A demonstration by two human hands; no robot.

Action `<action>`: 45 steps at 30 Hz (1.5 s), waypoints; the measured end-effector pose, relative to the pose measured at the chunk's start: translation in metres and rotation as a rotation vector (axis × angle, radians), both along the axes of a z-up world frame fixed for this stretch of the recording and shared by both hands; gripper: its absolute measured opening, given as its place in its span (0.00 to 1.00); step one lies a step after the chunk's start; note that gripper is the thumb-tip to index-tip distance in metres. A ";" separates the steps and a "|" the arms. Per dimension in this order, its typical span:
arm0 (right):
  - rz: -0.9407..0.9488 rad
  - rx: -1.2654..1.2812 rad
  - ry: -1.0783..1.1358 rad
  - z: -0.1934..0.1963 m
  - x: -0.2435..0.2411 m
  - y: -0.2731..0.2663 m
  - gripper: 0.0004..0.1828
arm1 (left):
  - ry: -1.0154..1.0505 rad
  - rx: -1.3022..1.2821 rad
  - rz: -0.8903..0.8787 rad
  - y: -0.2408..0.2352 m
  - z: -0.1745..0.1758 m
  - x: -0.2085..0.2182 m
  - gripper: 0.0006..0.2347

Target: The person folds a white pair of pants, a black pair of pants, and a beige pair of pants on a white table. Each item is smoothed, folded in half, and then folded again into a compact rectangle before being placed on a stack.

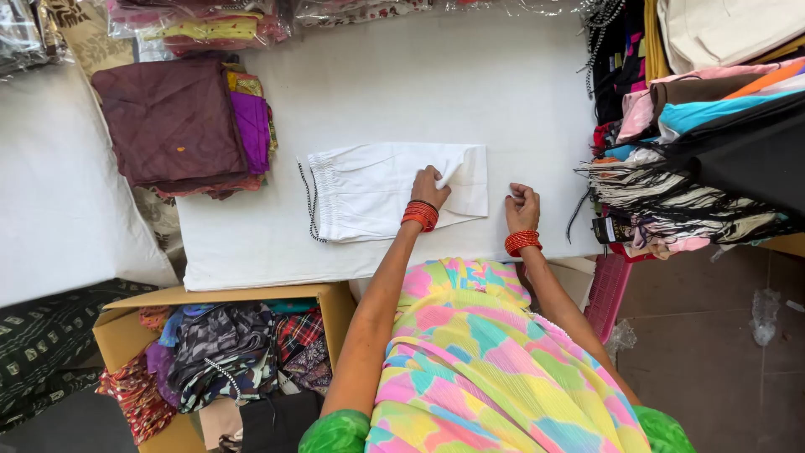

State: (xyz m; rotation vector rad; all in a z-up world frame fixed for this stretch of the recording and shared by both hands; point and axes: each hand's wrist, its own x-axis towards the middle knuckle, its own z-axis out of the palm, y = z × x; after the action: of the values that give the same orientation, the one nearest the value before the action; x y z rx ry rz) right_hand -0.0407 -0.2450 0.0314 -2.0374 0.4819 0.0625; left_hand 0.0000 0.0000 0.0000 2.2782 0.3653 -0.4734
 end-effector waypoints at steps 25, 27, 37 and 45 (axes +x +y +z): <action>0.191 -0.312 0.244 0.040 0.039 0.064 0.28 | -0.223 -0.186 0.468 0.043 0.025 -0.030 0.20; 0.205 -0.235 0.297 0.009 0.042 0.055 0.24 | -0.246 -0.103 0.423 0.043 0.022 -0.032 0.15; 0.060 -0.134 0.068 -0.009 0.039 -0.026 0.20 | -0.264 -0.230 0.233 -0.013 0.053 -0.028 0.20; 0.034 -0.117 0.186 0.022 0.044 -0.034 0.17 | -0.340 -0.222 0.196 -0.031 0.058 -0.014 0.25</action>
State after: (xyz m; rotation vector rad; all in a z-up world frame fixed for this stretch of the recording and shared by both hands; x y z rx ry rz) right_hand 0.0029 -0.2791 0.0536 -2.1656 0.5783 0.2520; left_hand -0.0139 -0.0313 0.0584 2.0340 0.3408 -0.0213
